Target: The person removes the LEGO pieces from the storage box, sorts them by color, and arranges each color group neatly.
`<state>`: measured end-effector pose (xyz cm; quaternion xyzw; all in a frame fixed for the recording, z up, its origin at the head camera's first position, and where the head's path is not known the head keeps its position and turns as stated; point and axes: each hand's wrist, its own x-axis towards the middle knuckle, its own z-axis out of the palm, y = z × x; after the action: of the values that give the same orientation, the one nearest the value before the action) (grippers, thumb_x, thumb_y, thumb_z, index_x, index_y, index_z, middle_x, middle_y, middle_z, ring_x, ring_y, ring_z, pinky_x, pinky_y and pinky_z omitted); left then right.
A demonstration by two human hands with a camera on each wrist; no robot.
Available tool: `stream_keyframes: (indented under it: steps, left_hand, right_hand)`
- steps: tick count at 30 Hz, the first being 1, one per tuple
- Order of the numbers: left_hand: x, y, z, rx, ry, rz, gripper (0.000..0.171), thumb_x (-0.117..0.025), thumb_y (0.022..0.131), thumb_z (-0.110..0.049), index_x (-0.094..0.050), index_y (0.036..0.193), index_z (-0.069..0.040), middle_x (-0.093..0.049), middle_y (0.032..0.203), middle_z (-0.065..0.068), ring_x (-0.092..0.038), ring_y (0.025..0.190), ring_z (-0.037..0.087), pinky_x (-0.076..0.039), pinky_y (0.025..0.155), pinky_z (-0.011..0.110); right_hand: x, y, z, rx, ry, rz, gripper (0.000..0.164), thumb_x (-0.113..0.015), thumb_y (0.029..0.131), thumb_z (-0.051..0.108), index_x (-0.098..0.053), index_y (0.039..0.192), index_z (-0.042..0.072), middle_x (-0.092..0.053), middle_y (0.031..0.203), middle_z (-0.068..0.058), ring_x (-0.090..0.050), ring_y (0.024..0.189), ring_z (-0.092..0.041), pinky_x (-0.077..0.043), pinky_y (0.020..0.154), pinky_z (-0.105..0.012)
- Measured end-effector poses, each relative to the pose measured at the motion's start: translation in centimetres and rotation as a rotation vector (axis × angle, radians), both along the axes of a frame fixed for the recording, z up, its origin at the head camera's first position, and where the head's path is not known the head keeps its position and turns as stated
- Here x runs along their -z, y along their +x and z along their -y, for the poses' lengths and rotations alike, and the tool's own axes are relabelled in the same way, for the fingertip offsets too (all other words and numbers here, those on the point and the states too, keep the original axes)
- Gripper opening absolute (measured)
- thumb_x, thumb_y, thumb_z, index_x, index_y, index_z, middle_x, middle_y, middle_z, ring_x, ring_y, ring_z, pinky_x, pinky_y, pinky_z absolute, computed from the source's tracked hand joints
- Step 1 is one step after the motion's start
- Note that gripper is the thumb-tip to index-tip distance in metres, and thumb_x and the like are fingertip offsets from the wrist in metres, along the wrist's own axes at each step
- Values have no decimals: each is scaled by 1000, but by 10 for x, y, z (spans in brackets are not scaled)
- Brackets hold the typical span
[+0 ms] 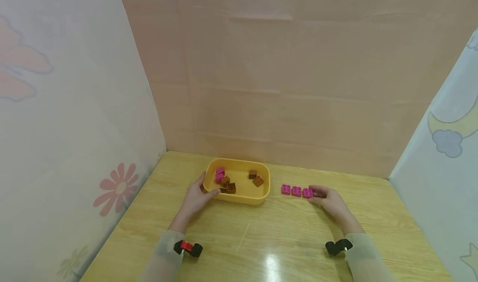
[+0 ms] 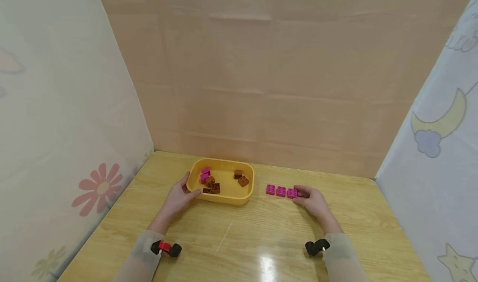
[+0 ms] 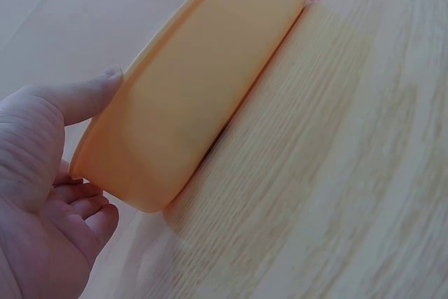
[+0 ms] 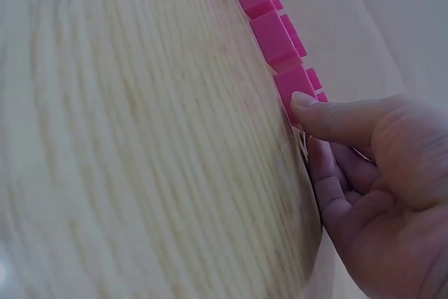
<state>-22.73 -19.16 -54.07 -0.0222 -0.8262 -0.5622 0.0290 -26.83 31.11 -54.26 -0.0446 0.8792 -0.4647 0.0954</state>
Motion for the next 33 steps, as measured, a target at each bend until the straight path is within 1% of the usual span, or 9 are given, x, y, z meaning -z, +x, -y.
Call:
stream_keyframes:
  steps: [3, 6, 10, 16, 22, 27, 29, 31, 33]
  left_hand:
    - [1, 2, 0, -1, -6, 2, 103, -85, 95, -27, -19, 166, 9, -23, 171, 28, -35, 154, 42, -35, 123, 49]
    - [2, 2, 1, -8, -18, -1, 103, -86, 95, -27, -20, 166, 9, -24, 171, 28, -35, 154, 42, -36, 123, 49]
    - [3, 3, 0, -17, -30, 1, 104, -86, 94, -28, -22, 166, 9, -25, 170, 28, -37, 153, 42, -37, 122, 48]
    - [1, 2, -2, -21, -33, -6, 102, -86, 95, -27, -22, 166, 9, -26, 170, 28, -36, 154, 42, -36, 123, 48]
    - [0, 2, -3, -22, -34, -7, 101, -86, 95, -25, -23, 165, 10, -27, 170, 29, -36, 153, 42, -36, 122, 50]
    - [1, 2, -2, -19, -16, -2, 100, -86, 95, -23, -23, 166, 9, -26, 171, 28, -36, 154, 42, -37, 122, 49]
    - [2, 1, -2, -17, -13, -1, 101, -86, 95, -24, -22, 165, 9, -25, 171, 28, -36, 154, 42, -37, 122, 49]
    - [2, 1, -2, -15, -12, -2, 102, -86, 95, -25, -22, 166, 9, -25, 170, 29, -37, 153, 42, -37, 122, 49]
    - [3, 0, -1, -12, -7, -7, 103, -86, 95, -27, -22, 166, 9, -26, 170, 29, -38, 152, 42, -38, 121, 49]
  right_hand:
    - [1, 3, 0, -12, -26, 0, 61, -77, 101, 16, -53, 153, -6, -65, 140, -26, -62, 128, -38, -51, 95, -21]
    - [-1, 4, 0, -20, -56, -2, 61, -77, 100, 11, -52, 153, -8, -63, 142, -29, -63, 128, -41, -50, 88, -13]
    - [-1, 5, -1, -28, -86, 10, 63, -77, 100, 9, -50, 154, -10, -60, 146, -30, -61, 131, -43, -50, 89, -12]
    - [-2, 4, -6, -46, -109, 1, 66, -77, 100, 10, -47, 156, -10, -59, 146, -31, -58, 133, -45, -52, 90, -15]
    - [-4, 4, -13, -32, -137, 11, 67, -77, 101, 12, -46, 157, -7, -56, 151, -29, -54, 137, -45, -53, 91, -15]
    - [-10, 6, -17, -20, -124, -34, 64, -74, 103, 18, -48, 157, -5, -54, 154, -27, -51, 140, -46, -50, 91, -12]
    - [-13, 6, -16, -18, -140, -53, 64, -73, 105, 19, -47, 158, -5, -52, 156, -28, -50, 142, -46, -49, 92, -11]
    - [-16, 6, -14, -10, -179, -63, 63, -72, 105, 18, -46, 158, -5, -50, 157, -28, -49, 143, -45, -50, 94, -12]
    - [-19, 6, -9, 3, -212, -71, 62, -70, 106, 17, -45, 159, -5, -49, 159, -27, -51, 144, -37, -49, 96, -11]
